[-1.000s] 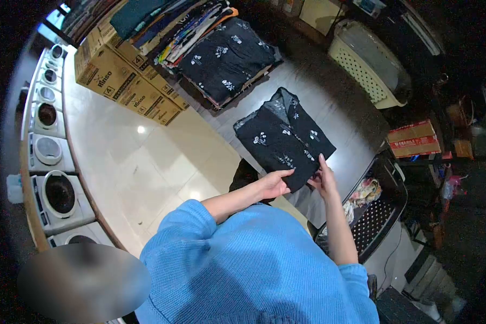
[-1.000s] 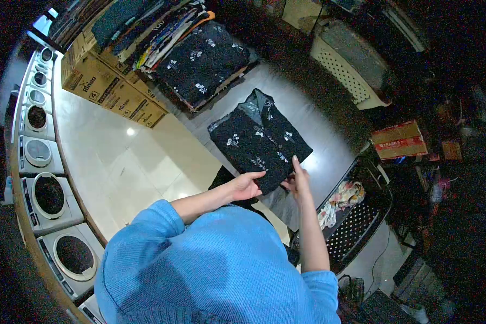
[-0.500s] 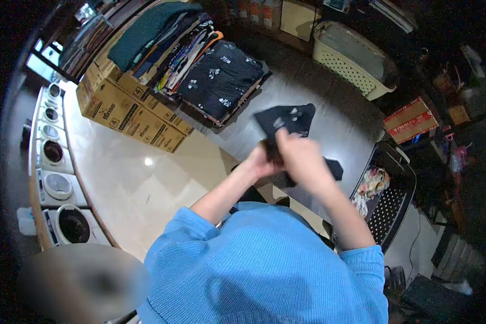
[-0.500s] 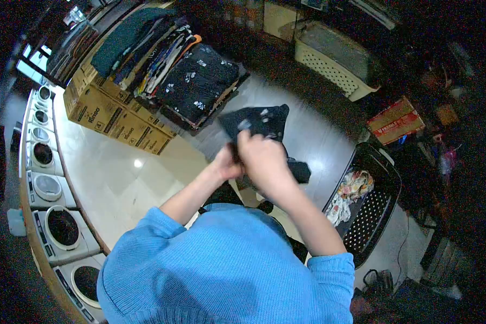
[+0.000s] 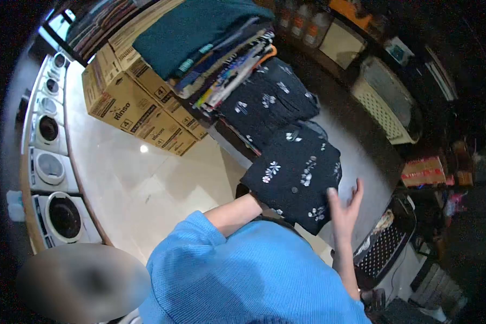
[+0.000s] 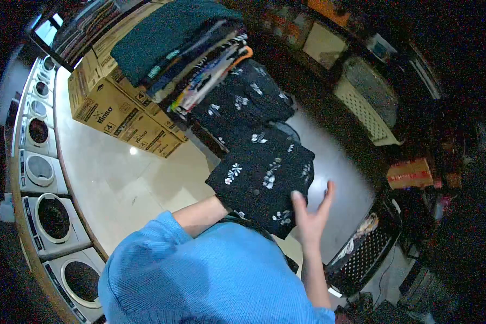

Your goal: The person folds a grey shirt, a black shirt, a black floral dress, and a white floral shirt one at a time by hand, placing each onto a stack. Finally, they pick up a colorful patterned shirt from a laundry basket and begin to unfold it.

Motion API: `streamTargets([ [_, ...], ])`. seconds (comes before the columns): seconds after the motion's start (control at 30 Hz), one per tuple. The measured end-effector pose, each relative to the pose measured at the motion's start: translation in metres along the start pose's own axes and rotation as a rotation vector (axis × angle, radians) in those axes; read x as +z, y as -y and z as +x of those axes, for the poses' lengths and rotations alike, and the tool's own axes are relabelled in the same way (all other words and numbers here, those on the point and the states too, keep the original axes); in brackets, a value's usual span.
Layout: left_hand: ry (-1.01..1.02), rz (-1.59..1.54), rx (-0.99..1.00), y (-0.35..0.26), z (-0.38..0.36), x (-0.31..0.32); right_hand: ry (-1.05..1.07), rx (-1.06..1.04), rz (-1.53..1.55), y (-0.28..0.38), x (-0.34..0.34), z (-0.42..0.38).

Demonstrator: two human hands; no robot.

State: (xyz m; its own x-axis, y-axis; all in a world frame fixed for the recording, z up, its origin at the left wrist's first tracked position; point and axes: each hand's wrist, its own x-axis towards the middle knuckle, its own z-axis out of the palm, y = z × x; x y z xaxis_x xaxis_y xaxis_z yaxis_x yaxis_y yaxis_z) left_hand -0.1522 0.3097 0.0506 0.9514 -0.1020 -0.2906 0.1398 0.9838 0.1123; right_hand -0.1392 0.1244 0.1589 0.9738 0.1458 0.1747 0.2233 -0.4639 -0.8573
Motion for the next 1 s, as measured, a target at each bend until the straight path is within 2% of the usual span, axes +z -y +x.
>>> streamTargets([
  [0.07, 0.02, 0.018, 0.054, -0.038, 0.013, 0.007, 0.313, 0.633, 0.723, -0.008, 0.008, 0.019],
  [0.1, 0.036, 0.03, 0.081, -0.057, 0.021, 0.013, 0.338, 0.75, 0.894, 0.022, 0.019, 0.023],
  [0.2, 0.084, 0.075, 0.165, -0.117, 0.051, 0.032, 0.385, 0.515, 1.066, 0.055, 0.056, 0.043],
  [0.23, 0.101, 0.089, 0.189, -0.137, 0.06, 0.038, 0.295, 0.372, 0.853, 0.081, 0.068, 0.052],
  [0.37, 0.131, 0.166, 0.276, -0.211, 0.075, 0.047, 0.115, 0.338, 0.908, 0.099, 0.121, 0.082],
  [0.4, 0.122, 0.187, 0.282, -0.225, 0.073, 0.039, 0.125, 0.396, 0.871, 0.096, 0.135, 0.084],
  [0.47, 0.089, 0.215, 0.274, -0.244, 0.054, 0.015, 0.266, 0.554, 0.809, 0.047, 0.175, 0.087],
  [0.53, 0.045, 0.181, 0.224, -0.249, 0.017, -0.011, 0.286, 0.691, 0.81, 0.006, 0.216, 0.081],
  [0.6, -0.011, 0.11, 0.164, -0.247, -0.022, -0.028, 0.36, 0.84, 0.634, -0.033, 0.232, 0.07],
  [0.63, -0.04, 0.12, 0.144, -0.247, -0.03, -0.038, 0.35, 0.897, 0.583, -0.03, 0.235, 0.069],
  [0.73, -0.32, 0.533, 0.339, -0.235, -0.012, -0.049, 0.464, 0.866, 0.63, -0.003, 0.222, 0.078],
  [0.77, -0.385, 0.487, 0.469, -0.233, -0.002, -0.048, 0.384, 0.817, 0.606, -0.015, 0.232, 0.08],
  [0.87, -0.624, 0.698, 0.733, -0.23, 0.005, -0.031, 0.27, 0.51, 0.33, -0.043, 0.238, 0.083],
  [0.9, -0.778, 0.803, 0.696, -0.229, 0.001, -0.036, 0.241, 0.442, 0.334, -0.029, 0.234, 0.083],
  [0.93, -0.669, 0.704, 0.876, -0.223, 0.001, -0.036, 0.216, 0.373, 0.337, -0.001, 0.228, 0.083],
  [0.97, -0.658, 0.673, 0.862, -0.218, -0.005, -0.04, 0.193, 0.305, 0.342, 0.014, 0.226, 0.082],
  [1.0, -0.646, 0.645, 0.849, -0.214, -0.013, -0.048, 0.218, 0.341, 0.308, 0.006, 0.228, 0.08],
])
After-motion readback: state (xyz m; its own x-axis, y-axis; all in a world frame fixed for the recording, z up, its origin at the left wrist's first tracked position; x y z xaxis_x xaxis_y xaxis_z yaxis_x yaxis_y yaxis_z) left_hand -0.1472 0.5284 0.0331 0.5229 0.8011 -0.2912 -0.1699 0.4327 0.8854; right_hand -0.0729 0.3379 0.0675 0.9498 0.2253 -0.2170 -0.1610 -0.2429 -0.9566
